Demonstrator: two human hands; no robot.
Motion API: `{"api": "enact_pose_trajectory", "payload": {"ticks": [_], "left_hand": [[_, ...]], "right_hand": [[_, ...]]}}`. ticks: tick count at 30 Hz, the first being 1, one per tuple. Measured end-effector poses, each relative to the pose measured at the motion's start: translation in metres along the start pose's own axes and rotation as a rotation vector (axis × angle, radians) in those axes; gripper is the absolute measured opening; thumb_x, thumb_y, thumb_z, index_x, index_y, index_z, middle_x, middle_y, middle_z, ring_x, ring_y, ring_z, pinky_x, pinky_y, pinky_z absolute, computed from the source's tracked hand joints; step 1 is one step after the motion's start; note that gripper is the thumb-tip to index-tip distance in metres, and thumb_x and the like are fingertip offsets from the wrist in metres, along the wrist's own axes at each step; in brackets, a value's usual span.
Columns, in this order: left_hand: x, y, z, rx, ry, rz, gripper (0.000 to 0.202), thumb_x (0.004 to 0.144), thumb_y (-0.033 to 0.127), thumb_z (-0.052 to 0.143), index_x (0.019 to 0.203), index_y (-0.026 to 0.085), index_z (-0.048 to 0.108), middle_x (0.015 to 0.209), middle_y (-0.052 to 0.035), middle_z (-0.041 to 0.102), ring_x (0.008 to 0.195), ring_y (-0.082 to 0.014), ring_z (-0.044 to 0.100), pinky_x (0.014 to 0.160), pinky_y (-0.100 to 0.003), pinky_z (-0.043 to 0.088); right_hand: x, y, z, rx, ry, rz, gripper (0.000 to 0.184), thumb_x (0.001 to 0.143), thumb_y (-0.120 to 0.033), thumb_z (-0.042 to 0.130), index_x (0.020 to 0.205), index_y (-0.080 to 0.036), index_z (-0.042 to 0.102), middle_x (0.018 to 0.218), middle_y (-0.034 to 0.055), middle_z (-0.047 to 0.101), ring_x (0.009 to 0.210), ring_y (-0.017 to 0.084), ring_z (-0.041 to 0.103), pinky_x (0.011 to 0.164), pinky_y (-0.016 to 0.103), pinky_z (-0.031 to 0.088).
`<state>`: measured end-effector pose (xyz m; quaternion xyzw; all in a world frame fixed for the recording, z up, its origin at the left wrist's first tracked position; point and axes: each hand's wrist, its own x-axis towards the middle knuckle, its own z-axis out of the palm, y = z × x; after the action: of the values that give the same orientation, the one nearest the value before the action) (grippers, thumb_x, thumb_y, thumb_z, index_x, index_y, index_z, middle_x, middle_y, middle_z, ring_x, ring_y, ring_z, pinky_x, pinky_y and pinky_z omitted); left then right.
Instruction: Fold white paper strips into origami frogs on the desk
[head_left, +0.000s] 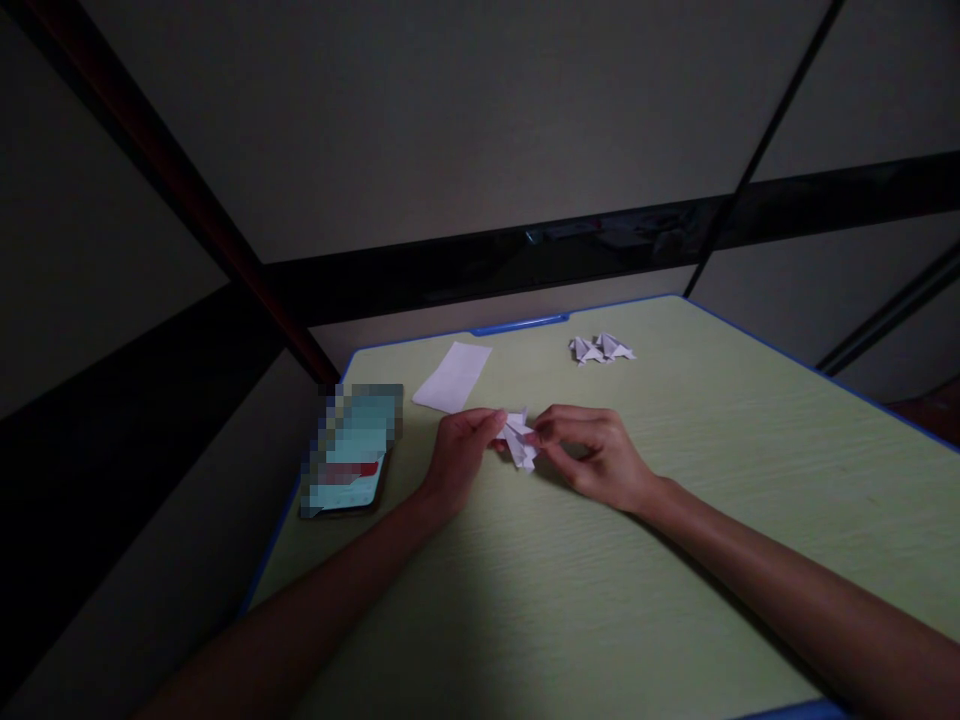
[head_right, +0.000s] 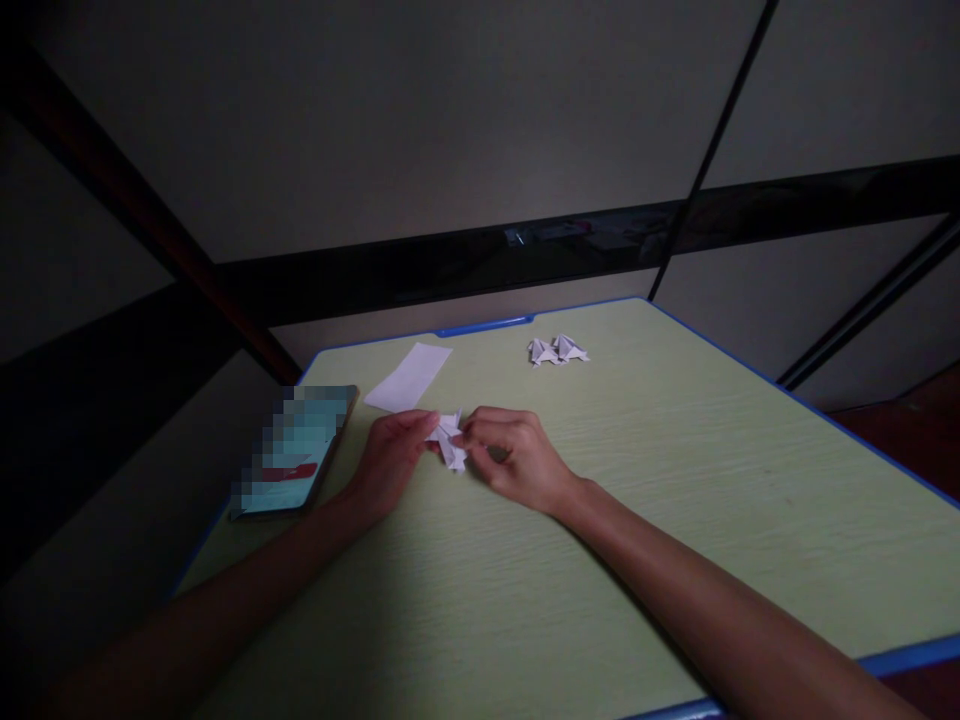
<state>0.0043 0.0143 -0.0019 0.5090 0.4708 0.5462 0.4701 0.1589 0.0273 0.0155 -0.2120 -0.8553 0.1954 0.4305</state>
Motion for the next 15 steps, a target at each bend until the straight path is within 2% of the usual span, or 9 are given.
{"api": "enact_pose_trajectory", "payload": {"ticks": [5,11,15], "left_hand": [[-0.0010,0.0021,0.0015,-0.063,0.007,-0.017,0.023,0.066,0.029,0.054,0.050,0.014,0.052,0.047,0.0034,0.049,0.048,-0.0079,0.044,0.050,-0.021,0.035],[0.0013,0.0024,0.0035,-0.178,0.006,-0.038,0.028,0.069,0.036,0.049,0.055,0.014,0.053,0.050,0.0025,0.050,0.050,-0.0089,0.046,0.051,-0.022,0.038],[0.0009,0.0050,0.0037,-0.025,-0.032,-0.017,0.025,0.069,0.031,0.052,0.053,0.012,0.055,0.050,0.0018,0.052,0.050,-0.0082,0.046,0.052,-0.020,0.036]], "right_hand": [[-0.0010,-0.0013,0.0020,-0.026,-0.015,-0.022,0.018,0.074,-0.009,0.044,0.067,-0.010,0.060,0.066,0.0086,0.059,0.059,0.012,0.054,0.053,0.022,0.041],[-0.0027,0.0003,0.0034,-0.043,0.005,-0.005,0.018,0.074,-0.009,0.044,0.065,-0.011,0.059,0.065,0.0082,0.059,0.059,0.012,0.053,0.053,0.022,0.041],[-0.0041,0.0015,0.0029,-0.057,0.009,-0.014,0.018,0.075,-0.010,0.044,0.063,-0.013,0.058,0.066,0.0074,0.059,0.059,0.011,0.053,0.053,0.022,0.040]]}}
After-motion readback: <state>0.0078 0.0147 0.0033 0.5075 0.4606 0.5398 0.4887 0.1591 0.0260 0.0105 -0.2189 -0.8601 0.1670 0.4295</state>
